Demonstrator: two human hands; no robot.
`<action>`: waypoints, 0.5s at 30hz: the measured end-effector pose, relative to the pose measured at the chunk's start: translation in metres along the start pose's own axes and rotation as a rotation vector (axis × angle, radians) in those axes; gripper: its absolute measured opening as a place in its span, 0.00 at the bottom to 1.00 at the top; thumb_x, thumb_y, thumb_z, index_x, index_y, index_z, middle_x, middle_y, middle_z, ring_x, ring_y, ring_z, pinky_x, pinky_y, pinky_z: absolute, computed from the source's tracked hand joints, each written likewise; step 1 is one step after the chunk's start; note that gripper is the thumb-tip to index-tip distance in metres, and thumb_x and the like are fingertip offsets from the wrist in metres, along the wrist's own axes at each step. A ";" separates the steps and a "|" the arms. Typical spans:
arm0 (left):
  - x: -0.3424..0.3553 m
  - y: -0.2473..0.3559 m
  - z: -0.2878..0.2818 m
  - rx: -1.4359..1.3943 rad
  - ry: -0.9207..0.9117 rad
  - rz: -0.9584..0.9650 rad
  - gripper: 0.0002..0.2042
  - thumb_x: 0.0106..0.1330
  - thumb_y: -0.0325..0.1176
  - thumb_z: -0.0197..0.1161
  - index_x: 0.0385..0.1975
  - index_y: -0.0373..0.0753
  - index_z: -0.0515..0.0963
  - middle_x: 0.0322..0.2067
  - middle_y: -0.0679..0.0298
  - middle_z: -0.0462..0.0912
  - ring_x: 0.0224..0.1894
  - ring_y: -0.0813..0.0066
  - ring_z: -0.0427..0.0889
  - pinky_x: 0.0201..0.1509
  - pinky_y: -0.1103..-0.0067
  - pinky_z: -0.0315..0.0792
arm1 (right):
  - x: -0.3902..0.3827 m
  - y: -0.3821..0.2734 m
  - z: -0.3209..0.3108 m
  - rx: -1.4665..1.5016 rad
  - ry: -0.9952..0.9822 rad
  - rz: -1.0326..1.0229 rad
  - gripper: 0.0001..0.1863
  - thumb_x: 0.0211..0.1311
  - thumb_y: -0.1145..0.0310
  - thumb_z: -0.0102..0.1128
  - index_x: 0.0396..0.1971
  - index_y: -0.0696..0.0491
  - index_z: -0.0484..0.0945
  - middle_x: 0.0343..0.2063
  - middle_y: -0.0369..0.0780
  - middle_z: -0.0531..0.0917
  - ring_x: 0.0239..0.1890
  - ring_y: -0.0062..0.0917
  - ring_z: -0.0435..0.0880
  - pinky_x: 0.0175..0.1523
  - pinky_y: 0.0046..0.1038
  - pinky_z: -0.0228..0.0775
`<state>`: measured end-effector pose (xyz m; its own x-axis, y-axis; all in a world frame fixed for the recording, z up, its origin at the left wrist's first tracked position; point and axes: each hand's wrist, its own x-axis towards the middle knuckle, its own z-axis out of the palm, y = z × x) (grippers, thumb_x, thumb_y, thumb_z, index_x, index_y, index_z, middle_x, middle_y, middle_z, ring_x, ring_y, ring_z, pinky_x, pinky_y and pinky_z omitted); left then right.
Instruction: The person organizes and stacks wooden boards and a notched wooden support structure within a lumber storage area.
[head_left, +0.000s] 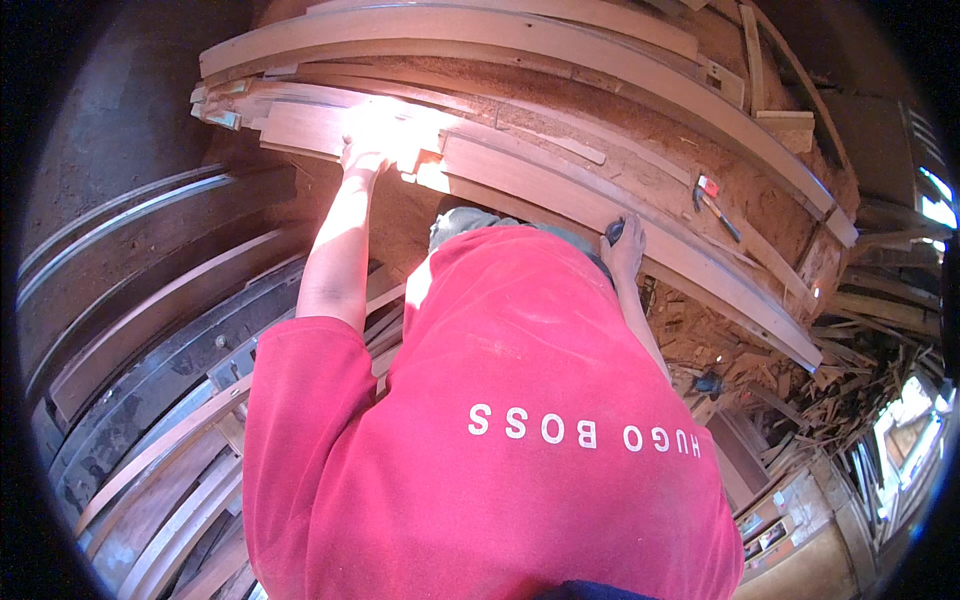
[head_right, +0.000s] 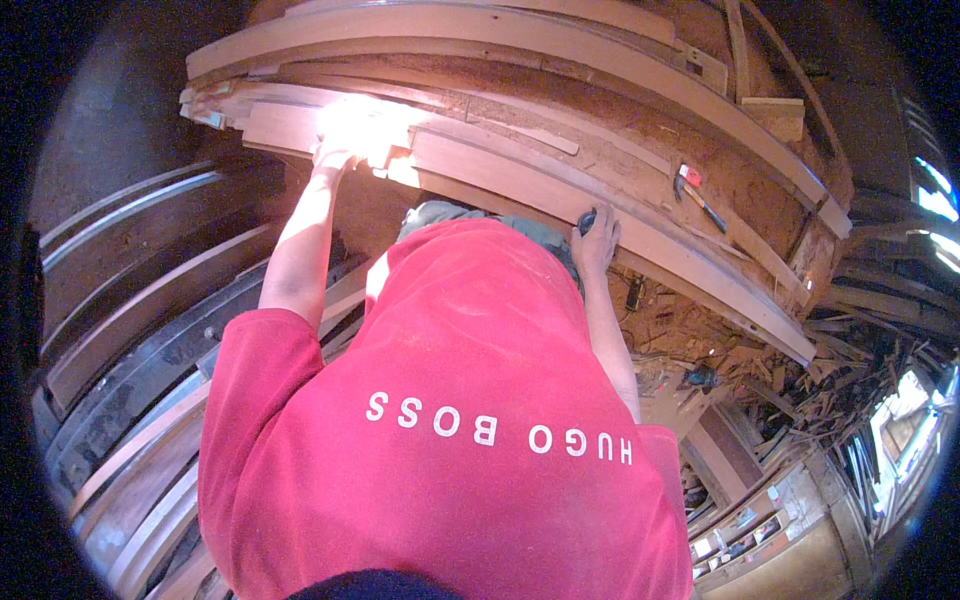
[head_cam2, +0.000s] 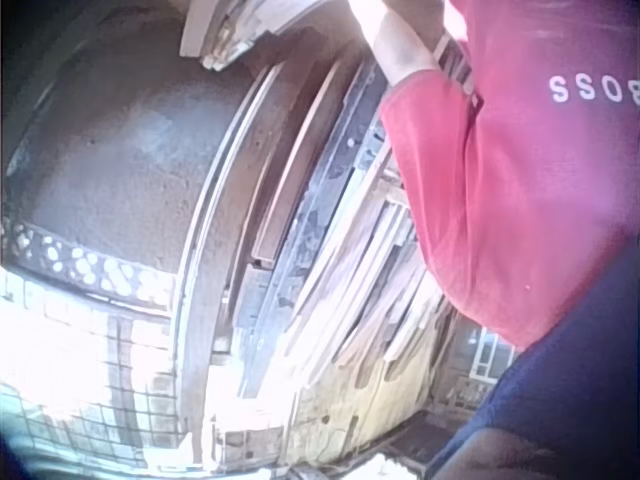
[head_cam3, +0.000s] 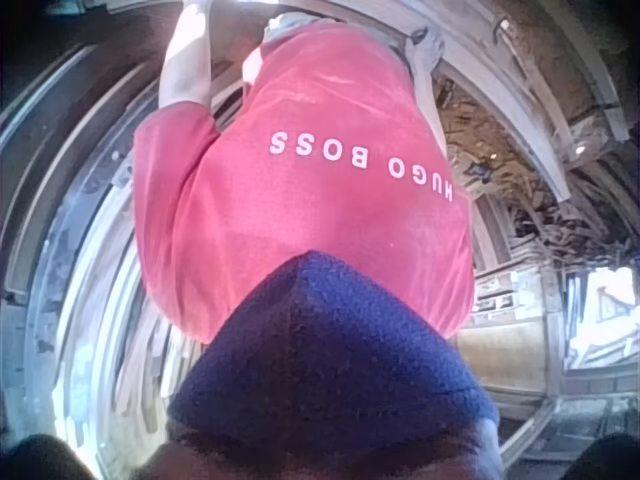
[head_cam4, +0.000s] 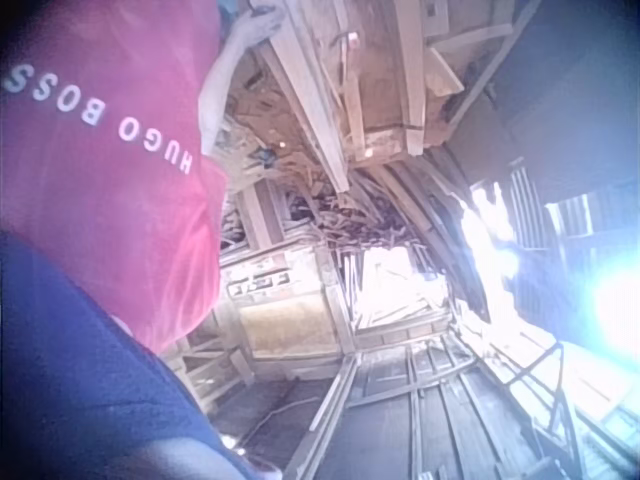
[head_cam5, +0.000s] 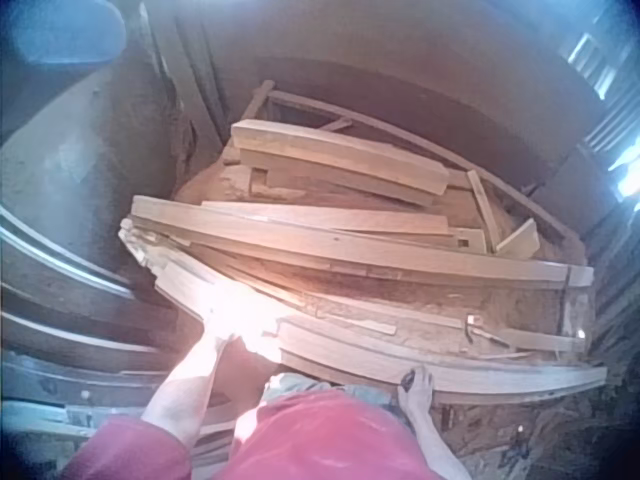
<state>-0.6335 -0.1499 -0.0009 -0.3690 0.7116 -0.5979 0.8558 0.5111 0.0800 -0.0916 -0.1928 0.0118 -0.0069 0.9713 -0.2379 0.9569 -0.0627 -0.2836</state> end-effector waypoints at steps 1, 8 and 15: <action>0.000 -0.003 0.003 -0.007 0.013 0.007 0.22 0.66 0.52 0.61 0.50 0.42 0.83 0.52 0.52 0.84 0.58 0.52 0.80 0.60 0.64 0.76 | 0.000 0.002 0.001 -0.015 0.000 -0.011 0.43 0.50 0.68 0.73 0.67 0.56 0.63 0.68 0.53 0.66 0.71 0.49 0.62 0.77 0.48 0.49; 0.024 -0.027 0.033 0.009 0.013 -0.047 0.25 0.63 0.53 0.63 0.52 0.41 0.81 0.54 0.44 0.81 0.57 0.49 0.80 0.61 0.64 0.76 | 0.002 -0.008 -0.002 0.027 -0.006 0.005 0.40 0.51 0.71 0.73 0.65 0.54 0.64 0.68 0.51 0.66 0.72 0.49 0.61 0.78 0.48 0.49; 0.020 -0.006 0.015 0.066 -0.070 -0.020 0.25 0.63 0.52 0.63 0.53 0.40 0.81 0.55 0.44 0.80 0.58 0.49 0.79 0.61 0.64 0.75 | 0.001 0.004 0.004 -0.014 0.026 -0.031 0.41 0.49 0.68 0.74 0.64 0.55 0.65 0.66 0.53 0.68 0.71 0.47 0.63 0.77 0.48 0.50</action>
<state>-0.6405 -0.1466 -0.0255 -0.3619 0.6649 -0.6534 0.8714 0.4903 0.0163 -0.0888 -0.1934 0.0067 -0.0293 0.9783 -0.2051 0.9603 -0.0294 -0.2775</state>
